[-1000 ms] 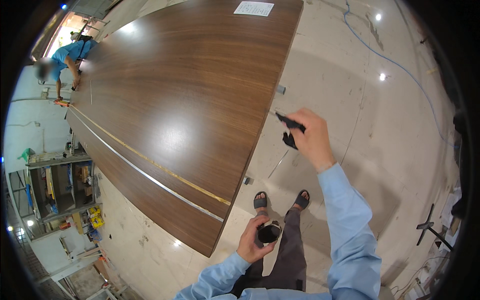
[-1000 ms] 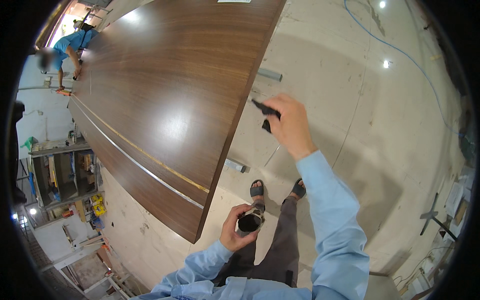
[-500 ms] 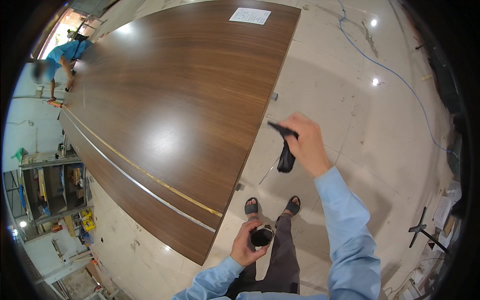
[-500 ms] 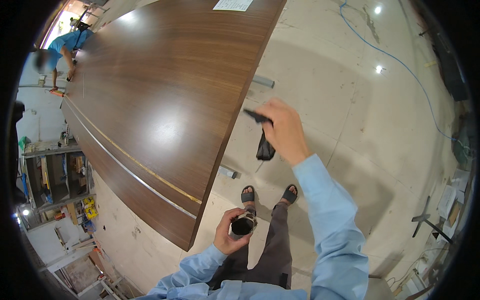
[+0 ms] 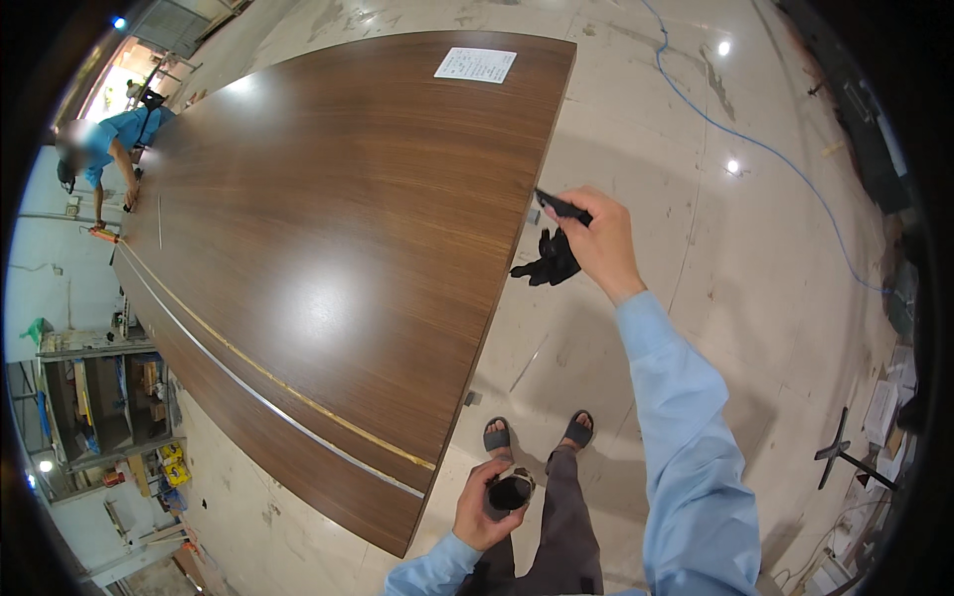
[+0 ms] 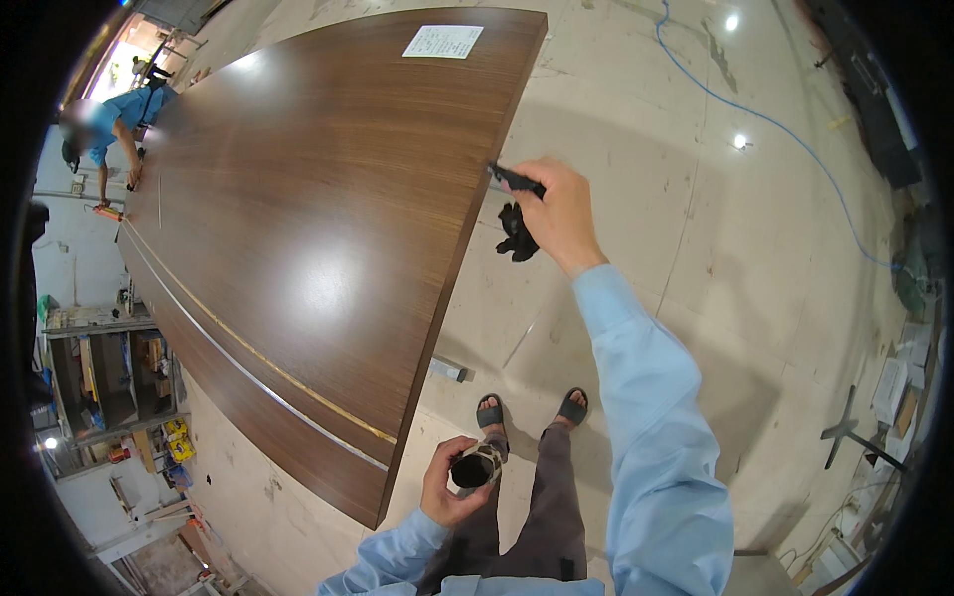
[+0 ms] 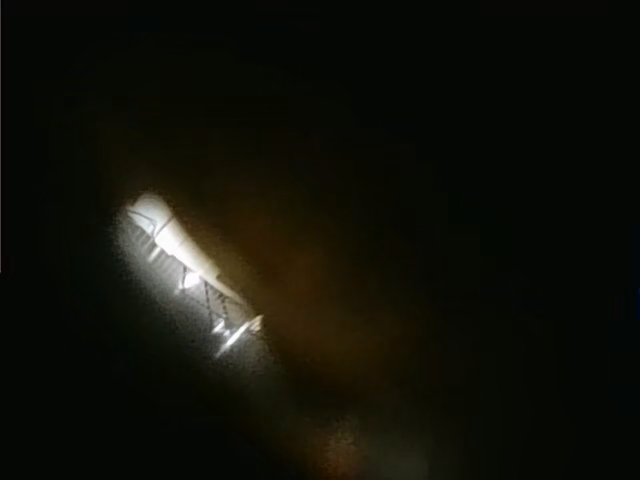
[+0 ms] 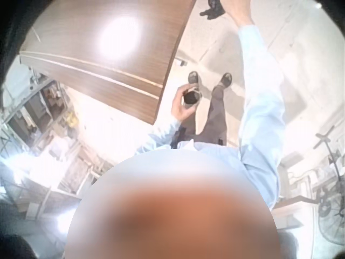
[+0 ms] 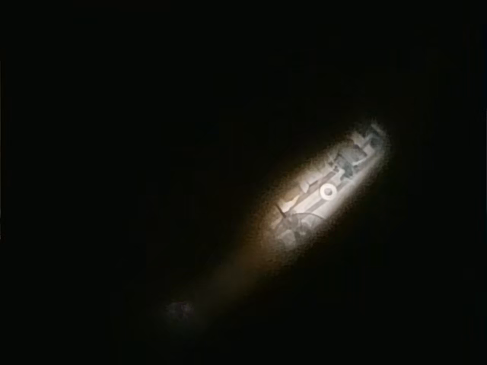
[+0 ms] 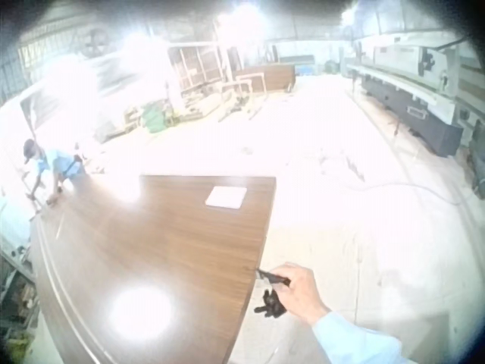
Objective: The person applies glue from a small container onto a wooden tabletop using a brush and wipes the surface with a black cloth. A coworker uses a caulking gun to apply a bead of adhesive along a seam on the same table. The person then places a water bottle on the table and continues wiping the surface.
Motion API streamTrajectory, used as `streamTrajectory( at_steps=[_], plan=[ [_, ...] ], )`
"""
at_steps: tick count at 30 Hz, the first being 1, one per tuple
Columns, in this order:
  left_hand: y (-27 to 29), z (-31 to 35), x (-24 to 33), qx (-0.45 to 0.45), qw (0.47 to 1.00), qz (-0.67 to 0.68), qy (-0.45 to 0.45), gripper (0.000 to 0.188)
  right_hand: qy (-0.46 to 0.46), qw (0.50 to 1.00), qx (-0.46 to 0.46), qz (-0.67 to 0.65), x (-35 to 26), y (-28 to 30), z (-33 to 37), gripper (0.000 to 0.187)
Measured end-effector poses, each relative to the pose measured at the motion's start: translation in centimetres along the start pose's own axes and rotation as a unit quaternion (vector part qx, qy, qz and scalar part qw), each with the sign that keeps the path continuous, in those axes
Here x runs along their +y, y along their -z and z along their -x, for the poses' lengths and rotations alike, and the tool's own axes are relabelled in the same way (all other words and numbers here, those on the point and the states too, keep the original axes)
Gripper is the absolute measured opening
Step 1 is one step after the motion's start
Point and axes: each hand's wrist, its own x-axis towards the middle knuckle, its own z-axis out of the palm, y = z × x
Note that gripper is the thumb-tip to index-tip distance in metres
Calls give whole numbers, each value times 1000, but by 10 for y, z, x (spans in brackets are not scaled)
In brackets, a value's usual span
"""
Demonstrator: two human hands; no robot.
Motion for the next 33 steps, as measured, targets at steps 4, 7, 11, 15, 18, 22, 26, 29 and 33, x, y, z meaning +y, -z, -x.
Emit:
streamTrajectory(
  at_steps=[4, 7, 11, 15, 18, 22, 26, 29, 33],
  plan=[
    [0, -2, -1, 18, 1000, 15, 3, 70, -66, 997, 27, 4, 15, 4, -15, 12],
    [-1, -3, -2, 24, 1000, 10, -3, 69, -111, 985, 124, 35, 22, 15, -33, 24],
    [-3, -4, 0, 37, 999, 20, -15, 69, -136, 986, 96, 17, 42, 42, -19, 25],
    [-8, -2, 11, 37, 999, 30, -23, 69, -151, 986, 73, -20, 97, 64, 44, 27],
    [-10, 2, 17, 40, 998, 41, -39, 71, -283, 957, 42, 38, 154, 86, 123, 24],
    [-12, 24, 29, 59, 996, 27, -53, 75, -502, 846, 22, -177, 220, 137, 267, 30],
    [-18, 59, 40, 89, 993, 32, -65, 73, -593, 803, -7, 54, 245, 209, 404, 39],
    [-20, 97, 53, 97, 994, 24, -39, 73, -559, 788, -165, 198, 240, 236, 457, 43],
    [-7, 153, 57, 137, 990, 21, -12, 71, -481, 754, -339, 291, 232, 249, 471, 49]
  ],
)
